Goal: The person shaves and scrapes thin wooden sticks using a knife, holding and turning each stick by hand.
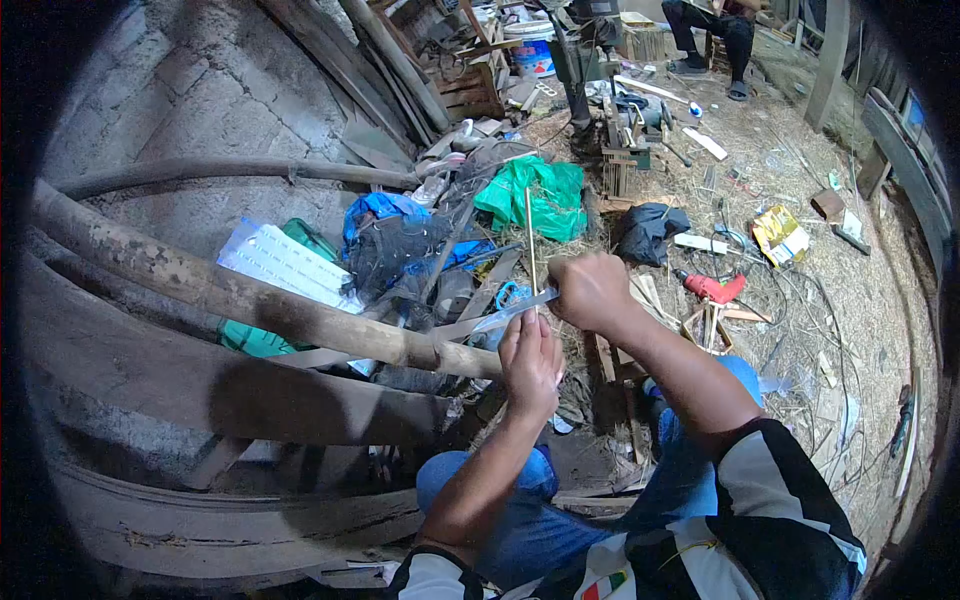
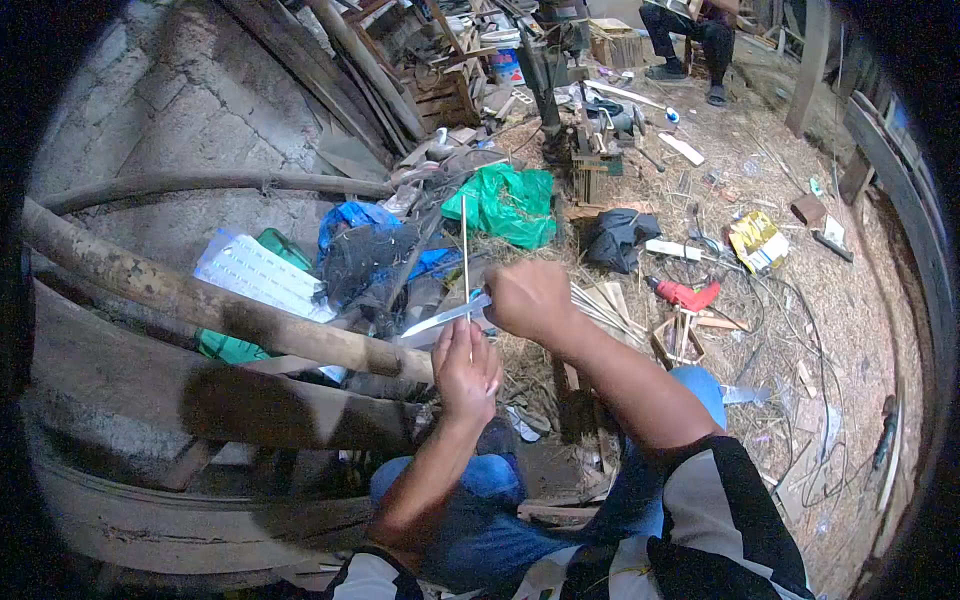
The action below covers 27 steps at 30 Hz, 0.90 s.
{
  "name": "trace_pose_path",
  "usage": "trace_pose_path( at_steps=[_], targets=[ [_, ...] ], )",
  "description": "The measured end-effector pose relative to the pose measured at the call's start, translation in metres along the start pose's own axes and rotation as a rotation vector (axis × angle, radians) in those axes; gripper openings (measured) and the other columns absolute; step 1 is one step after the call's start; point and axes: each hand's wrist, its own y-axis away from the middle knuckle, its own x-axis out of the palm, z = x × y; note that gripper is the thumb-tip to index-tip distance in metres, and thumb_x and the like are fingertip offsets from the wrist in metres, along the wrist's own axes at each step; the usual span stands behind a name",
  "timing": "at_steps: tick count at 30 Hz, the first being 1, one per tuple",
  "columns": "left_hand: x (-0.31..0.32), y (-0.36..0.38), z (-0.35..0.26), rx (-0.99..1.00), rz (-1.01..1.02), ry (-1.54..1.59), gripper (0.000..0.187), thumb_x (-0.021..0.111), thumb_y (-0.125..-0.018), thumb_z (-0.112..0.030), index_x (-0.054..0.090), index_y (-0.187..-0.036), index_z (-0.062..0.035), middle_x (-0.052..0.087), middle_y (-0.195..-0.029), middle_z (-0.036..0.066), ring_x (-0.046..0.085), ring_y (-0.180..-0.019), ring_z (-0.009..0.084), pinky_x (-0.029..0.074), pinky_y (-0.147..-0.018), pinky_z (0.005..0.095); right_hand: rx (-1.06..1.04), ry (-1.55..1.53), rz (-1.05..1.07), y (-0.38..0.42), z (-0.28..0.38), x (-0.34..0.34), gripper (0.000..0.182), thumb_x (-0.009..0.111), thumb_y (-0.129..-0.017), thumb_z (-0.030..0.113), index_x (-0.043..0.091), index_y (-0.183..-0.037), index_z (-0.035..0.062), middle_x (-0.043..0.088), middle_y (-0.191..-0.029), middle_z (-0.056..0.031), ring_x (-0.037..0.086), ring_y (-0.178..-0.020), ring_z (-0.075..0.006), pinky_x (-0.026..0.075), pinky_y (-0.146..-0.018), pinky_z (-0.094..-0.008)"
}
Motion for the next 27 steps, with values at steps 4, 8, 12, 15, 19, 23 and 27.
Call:
trace_pose_path(
  at_steps=[4, 8, 12, 15, 19, 23, 27],
  targets=[
    [-0.010, -0.005, 0.005, -0.069, 0.003, 0.070, 0.028, 0.045, -0.106, -0.032, 0.050, -0.087, -0.0113, 0.032, -0.052, -0.004, 0.026, -0.034, 0.0078, 0.024, -0.030, 0.0252, 0.038, 0.033, 0.043, -0.002, -0.002, 0.008, 0.018, 0.066, -0.074, 0.028, 0.070, -0.074, 0.0111, 0.068, -0.067, -0.0171, 0.069, -0.063, -0.0365, 0.053, -0.055, -0.0479],
    [-0.014, -0.005, 0.009, -0.122, -0.023, 0.127, 0.028, 0.044, -0.106, -0.031, 0.050, -0.087, -0.0120, 0.030, -0.049, -0.004, 0.025, -0.034, 0.0089, 0.024, -0.029, 0.0261, 0.068, 0.036, 0.072, -0.008, -0.018, 0.030, 0.021, 0.068, -0.074, 0.033, 0.068, -0.073, 0.0112, 0.065, -0.064, -0.0178, 0.068, -0.062, -0.0378, 0.051, -0.054, -0.0504],
    [-0.021, -0.008, 0.010, -0.235, -0.087, 0.221, 0.029, 0.044, -0.105, -0.034, 0.050, -0.086, -0.0130, 0.029, -0.046, -0.003, 0.025, -0.033, 0.0102, 0.023, -0.030, 0.0268, 0.088, 0.054, 0.126, -0.010, -0.012, 0.033, 0.019, 0.063, -0.075, 0.025, 0.073, -0.076, 0.0094, 0.070, -0.073, -0.0193, 0.071, -0.067, -0.0365, 0.055, -0.059, -0.0499],
    [-0.029, -0.007, 0.015, -0.248, -0.109, 0.228, 0.031, 0.045, -0.104, -0.038, 0.050, -0.085, -0.0137, 0.029, -0.045, -0.003, 0.025, -0.033, 0.0107, 0.024, -0.030, 0.0268, 0.156, 0.106, 0.151, -0.017, -0.026, 0.056, 0.020, 0.060, -0.076, 0.022, 0.074, -0.076, 0.0071, 0.071, -0.077, -0.0198, 0.072, -0.071, -0.0365, 0.056, -0.062, -0.0489],
    [-0.038, 0.042, 0.047, -0.314, -0.012, 0.337, 0.031, 0.039, -0.107, -0.034, 0.051, -0.088, -0.0116, 0.030, -0.047, -0.002, 0.027, -0.034, 0.0134, 0.026, -0.031, 0.0288, 0.427, 0.124, 0.079, -0.045, -0.108, 0.045, 0.023, 0.056, -0.080, 0.018, 0.072, -0.084, 0.0018, 0.071, -0.089, -0.0232, 0.071, -0.083, -0.0390, 0.057, -0.071, -0.0493],
    [-0.054, 0.043, 0.038, -0.299, 0.001, 0.330, 0.033, 0.038, -0.107, -0.035, 0.052, -0.091, -0.0102, 0.032, -0.048, -0.001, 0.029, -0.034, 0.0117, 0.028, -0.031, 0.0280, 0.457, 0.119, 0.042, -0.042, -0.100, 0.024, 0.027, 0.056, -0.081, 0.018, 0.074, -0.092, 0.0025, 0.071, -0.096, -0.0233, 0.071, -0.090, -0.0394, 0.057, -0.078, -0.0497],
    [-0.055, 0.036, 0.007, -0.047, -0.085, -0.019, 0.034, 0.040, -0.107, -0.036, 0.052, -0.090, -0.0089, 0.034, -0.051, -0.003, 0.029, -0.036, 0.0074, 0.026, -0.032, 0.0241, 0.364, -0.076, 0.130, -0.034, -0.060, 0.024, 0.026, 0.061, -0.078, 0.026, 0.073, -0.089, 0.0061, 0.070, -0.087, -0.0245, 0.069, -0.084, -0.0414, 0.056, -0.078, -0.0496]
  ],
)
